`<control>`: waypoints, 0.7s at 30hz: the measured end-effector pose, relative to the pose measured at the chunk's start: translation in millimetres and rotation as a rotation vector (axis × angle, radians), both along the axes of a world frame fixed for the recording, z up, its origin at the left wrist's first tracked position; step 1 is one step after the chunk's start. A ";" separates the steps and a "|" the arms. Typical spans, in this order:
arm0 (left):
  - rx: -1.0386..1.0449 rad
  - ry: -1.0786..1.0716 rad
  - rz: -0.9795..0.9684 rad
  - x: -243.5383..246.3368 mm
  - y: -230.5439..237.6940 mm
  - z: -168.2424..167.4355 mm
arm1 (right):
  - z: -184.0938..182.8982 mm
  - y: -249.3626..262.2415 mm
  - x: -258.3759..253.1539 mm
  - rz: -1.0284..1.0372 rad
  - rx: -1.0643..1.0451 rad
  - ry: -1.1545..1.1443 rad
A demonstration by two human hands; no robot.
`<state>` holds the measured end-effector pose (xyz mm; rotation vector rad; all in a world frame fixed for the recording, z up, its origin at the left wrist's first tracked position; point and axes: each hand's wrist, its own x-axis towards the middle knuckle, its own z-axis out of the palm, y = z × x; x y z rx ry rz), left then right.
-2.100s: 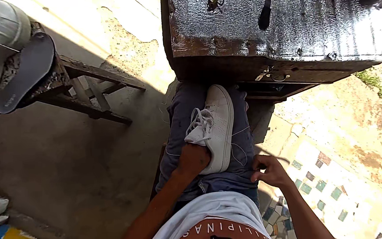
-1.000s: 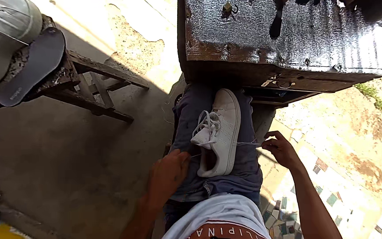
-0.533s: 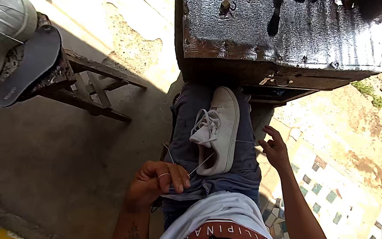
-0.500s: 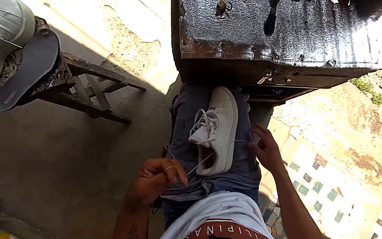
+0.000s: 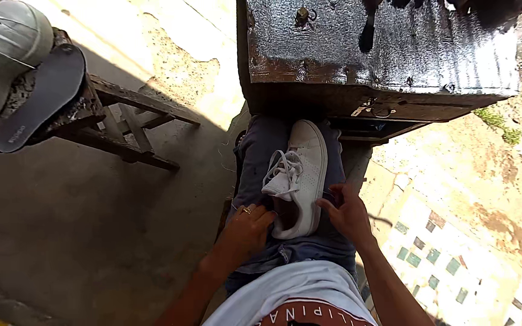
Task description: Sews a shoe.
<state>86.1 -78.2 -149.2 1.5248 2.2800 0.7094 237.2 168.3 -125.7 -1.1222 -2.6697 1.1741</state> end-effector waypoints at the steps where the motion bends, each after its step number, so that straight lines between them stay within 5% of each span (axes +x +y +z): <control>1: 0.002 0.004 -0.006 0.7 -2.8 -0.7 | 0.7 -7.0 -3.2 0.014 0.090 -0.048; 13: 0.136 0.210 0.111 34.3 -65.6 13.7 | 10.8 -10.0 -19.7 0.109 0.045 -0.218; 18: 0.131 0.164 0.144 52.7 -90.8 10.8 | 6.4 -13.3 -18.8 0.141 0.049 -0.198; 21: 0.197 -0.018 0.203 41.2 -64.4 12.2 | 6.4 -5.1 -17.5 0.137 0.014 -0.169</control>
